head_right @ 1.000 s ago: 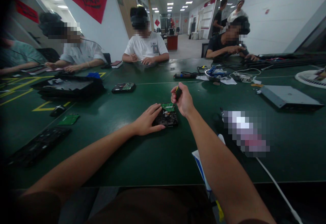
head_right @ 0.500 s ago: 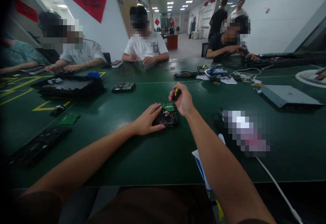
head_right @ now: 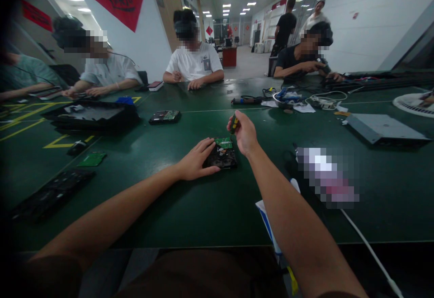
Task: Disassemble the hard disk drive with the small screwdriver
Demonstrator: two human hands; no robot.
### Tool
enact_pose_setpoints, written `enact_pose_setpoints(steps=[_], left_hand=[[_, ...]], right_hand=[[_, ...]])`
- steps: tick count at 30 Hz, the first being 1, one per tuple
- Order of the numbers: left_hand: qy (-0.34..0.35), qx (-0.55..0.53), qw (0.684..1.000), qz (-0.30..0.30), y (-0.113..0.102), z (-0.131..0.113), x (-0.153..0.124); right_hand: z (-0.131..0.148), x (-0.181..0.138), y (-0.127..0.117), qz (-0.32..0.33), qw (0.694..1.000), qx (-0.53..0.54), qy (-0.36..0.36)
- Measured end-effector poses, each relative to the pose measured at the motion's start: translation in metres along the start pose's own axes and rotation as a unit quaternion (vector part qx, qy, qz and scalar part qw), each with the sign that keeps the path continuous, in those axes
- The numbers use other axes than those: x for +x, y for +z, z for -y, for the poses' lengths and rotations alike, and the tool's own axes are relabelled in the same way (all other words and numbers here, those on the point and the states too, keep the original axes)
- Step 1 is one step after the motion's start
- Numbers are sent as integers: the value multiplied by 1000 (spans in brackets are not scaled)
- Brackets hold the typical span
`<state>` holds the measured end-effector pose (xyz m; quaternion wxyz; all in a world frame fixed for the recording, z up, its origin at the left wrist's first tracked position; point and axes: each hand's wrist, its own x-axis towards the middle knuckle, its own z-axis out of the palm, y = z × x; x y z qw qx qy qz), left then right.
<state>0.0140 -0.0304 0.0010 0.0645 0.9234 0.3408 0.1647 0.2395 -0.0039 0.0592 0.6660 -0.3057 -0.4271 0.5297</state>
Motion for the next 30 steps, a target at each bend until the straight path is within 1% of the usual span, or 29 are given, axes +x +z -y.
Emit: enact_pose_setpoints(steps=[4,8,10,13,17,20,23,26,30], left_hand=[[-5,-3,1000,3,-1,-1,0],[-2,-1,1000,4,0,0,1],[-3,-1,1000,4,0,0,1],[-4,1,1000,6,1,1,1],[-3,9,1000,7,2,1,0],[-2,8,1000,6,1,2,0],[2,2,1000,3,2,2,0],[4,-2,1000,-1,2,3,0],[1,-5,1000,-4,3,3,0]], right_hand=[[-4,4,-4,-52,995,-55,-60],[-2,4,-8,-90,975,-145,-142],[1,1,-8,-97,968,-168,-160],[5,-2,-4,-72,972,-162,-151],[9,-4,-1,-24,985,-131,-109],[9,-3,-2,-21,991,-106,-82],[8,-2,-3,-15,994,-84,-70],[7,-3,-2,-18,993,-91,-74],[6,-4,0,-29,984,-141,-109]])
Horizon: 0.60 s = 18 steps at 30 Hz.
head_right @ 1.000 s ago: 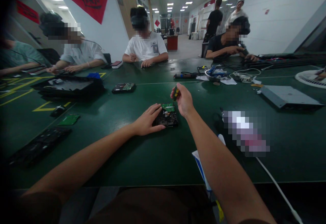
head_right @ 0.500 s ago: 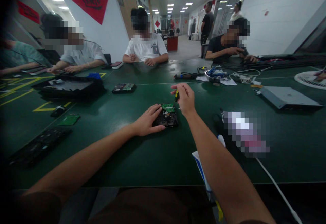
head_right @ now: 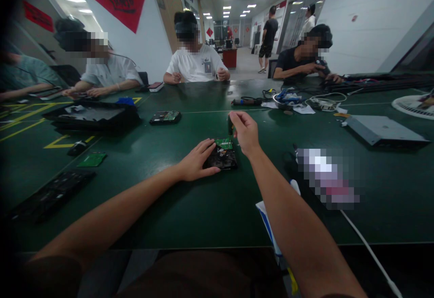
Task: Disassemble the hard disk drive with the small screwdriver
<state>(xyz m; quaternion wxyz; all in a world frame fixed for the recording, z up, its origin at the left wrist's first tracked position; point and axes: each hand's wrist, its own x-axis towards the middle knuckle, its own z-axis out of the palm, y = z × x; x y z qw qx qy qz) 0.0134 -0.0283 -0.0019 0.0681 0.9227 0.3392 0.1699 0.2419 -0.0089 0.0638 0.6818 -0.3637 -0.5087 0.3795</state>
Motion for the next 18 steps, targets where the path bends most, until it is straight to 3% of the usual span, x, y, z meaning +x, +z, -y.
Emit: enact_pose_setpoints(steps=[7,18], left_hand=[[-2,2,1000,1,-1,-1,0],[-2,1,1000,0,-1,-2,0]], right_hand=[[5,-1,2,-14,1000,-9,7],[10,-4,2,30,999,-6,37]])
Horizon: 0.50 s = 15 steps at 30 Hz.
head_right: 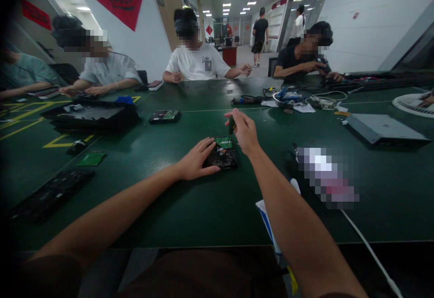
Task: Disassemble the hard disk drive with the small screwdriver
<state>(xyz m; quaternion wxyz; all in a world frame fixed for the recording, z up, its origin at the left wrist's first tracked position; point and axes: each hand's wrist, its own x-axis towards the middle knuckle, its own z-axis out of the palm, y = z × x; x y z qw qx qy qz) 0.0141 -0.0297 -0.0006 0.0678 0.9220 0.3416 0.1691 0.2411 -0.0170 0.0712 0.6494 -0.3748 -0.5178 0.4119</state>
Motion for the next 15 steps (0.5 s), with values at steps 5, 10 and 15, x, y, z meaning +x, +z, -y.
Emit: enact_pose_setpoints(steps=[5,10,15], left_hand=[[0,1,1000,4,-1,-1,0],[-2,0,1000,0,1,0,1],[0,0,1000,1,0,0,0]], right_hand=[[-2,0,1,1,1000,-14,-15],[-8,2,2,-14,999,-14,-31],[-6,1,4,56,997,54,3]])
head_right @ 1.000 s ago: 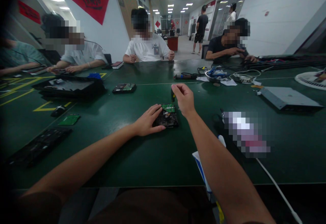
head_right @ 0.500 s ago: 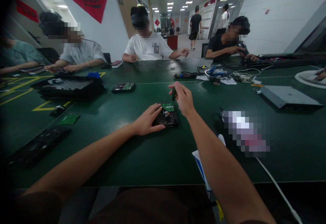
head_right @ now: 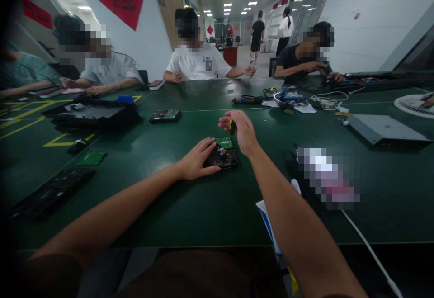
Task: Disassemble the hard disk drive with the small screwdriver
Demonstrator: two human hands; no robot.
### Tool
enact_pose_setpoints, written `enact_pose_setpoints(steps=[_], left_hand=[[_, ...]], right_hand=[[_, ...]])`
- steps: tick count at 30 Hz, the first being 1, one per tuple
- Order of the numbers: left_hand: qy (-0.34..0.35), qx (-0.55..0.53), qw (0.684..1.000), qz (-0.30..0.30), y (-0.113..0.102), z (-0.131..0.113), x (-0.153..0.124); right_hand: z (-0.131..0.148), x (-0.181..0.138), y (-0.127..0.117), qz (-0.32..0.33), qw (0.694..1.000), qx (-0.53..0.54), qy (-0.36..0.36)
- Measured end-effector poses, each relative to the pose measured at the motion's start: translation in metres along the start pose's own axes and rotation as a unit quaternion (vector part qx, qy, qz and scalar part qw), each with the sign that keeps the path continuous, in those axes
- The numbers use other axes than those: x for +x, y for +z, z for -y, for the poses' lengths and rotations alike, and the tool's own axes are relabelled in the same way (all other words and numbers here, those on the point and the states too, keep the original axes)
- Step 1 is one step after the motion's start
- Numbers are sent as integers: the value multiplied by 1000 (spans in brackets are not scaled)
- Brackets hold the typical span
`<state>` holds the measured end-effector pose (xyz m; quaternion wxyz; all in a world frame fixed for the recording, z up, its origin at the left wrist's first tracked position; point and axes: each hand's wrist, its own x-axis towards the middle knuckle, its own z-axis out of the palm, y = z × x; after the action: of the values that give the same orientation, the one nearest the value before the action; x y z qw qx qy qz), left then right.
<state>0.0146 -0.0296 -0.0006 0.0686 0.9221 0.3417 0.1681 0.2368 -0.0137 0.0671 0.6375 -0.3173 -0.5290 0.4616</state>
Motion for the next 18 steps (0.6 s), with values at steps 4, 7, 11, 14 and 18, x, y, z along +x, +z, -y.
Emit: enact_pose_setpoints(steps=[4,7,11,14,18], left_hand=[[5,1,1000,-4,1,1,-1],[8,3,1000,-9,2,2,-1],[7,13,1000,-6,4,4,0],[8,13,1000,-5,4,4,0],[10,5,1000,-9,4,4,-1]], right_hand=[[1,-2,1,10,1000,-5,1],[-1,-2,3,-13,999,-31,-28],[-7,0,3,-29,998,-32,-40],[-11,1,1,-51,994,-75,-64],[-14,-2,-2,-68,974,-181,-119]])
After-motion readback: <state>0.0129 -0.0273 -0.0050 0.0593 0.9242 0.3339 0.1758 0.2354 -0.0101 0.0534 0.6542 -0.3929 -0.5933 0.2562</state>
